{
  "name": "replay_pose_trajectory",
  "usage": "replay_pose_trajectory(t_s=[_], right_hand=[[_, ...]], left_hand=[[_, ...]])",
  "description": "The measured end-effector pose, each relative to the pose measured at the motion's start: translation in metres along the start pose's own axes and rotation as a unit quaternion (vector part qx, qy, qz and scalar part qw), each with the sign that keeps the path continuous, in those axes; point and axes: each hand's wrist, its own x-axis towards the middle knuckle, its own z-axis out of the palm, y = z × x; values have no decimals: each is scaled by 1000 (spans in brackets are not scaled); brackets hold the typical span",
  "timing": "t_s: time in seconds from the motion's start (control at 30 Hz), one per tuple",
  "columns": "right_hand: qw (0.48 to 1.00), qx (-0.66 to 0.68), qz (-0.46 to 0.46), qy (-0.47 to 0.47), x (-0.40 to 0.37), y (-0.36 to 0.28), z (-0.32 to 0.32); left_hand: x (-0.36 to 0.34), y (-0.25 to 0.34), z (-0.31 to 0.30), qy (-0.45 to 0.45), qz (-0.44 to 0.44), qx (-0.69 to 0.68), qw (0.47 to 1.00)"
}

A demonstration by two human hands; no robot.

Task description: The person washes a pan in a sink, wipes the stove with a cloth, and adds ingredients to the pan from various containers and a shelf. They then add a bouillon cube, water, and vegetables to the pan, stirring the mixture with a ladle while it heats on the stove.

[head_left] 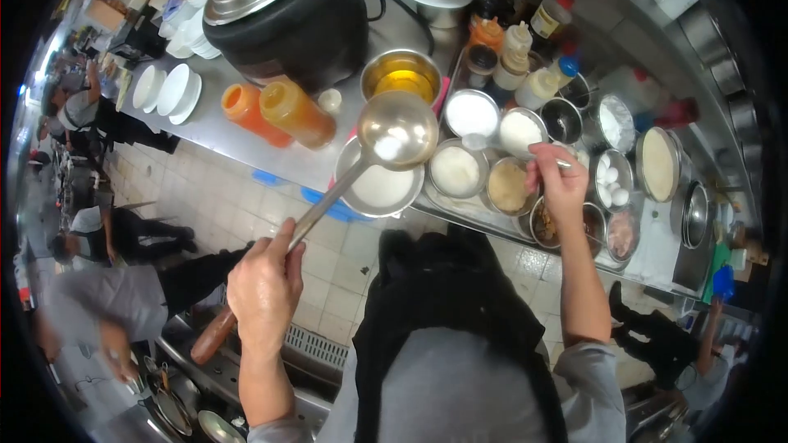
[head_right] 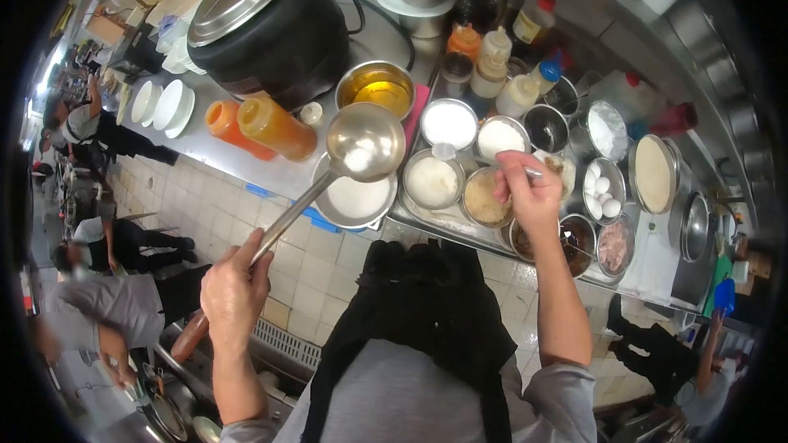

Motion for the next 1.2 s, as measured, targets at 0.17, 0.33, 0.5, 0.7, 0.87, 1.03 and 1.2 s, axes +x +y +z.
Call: replay_pose_trajectory(t_s=[0.17, 0.33, 0.5, 0.7, 0.87, 1.03, 1.2], right_hand=[[991, -39, 90, -86, -17, 32, 29], [989, -99, 48, -101, -17, 64, 47], [984, -75, 108, -118, -21, 62, 43], [984, 92, 153, 12, -25, 56, 23], [980, 165, 95, 62, -32, 26, 11], [998, 40, 32, -37, -56, -19, 47], [936, -229, -255, -81, -73, -19, 37]], left_hand=[[-2, -7, 0, 4, -13, 1, 1000], [-6, -12, 1, -16, -28, -8, 999], [-11, -19, 1, -9, -15, -6, 1000], [-12, -23, -4, 5, -1, -4, 1000], [-7, -24, -8, -15, 24, 4, 1000], [2, -14, -3, -31, 62, 1, 998], [14, -8, 3, -43, 96, -16, 994]])
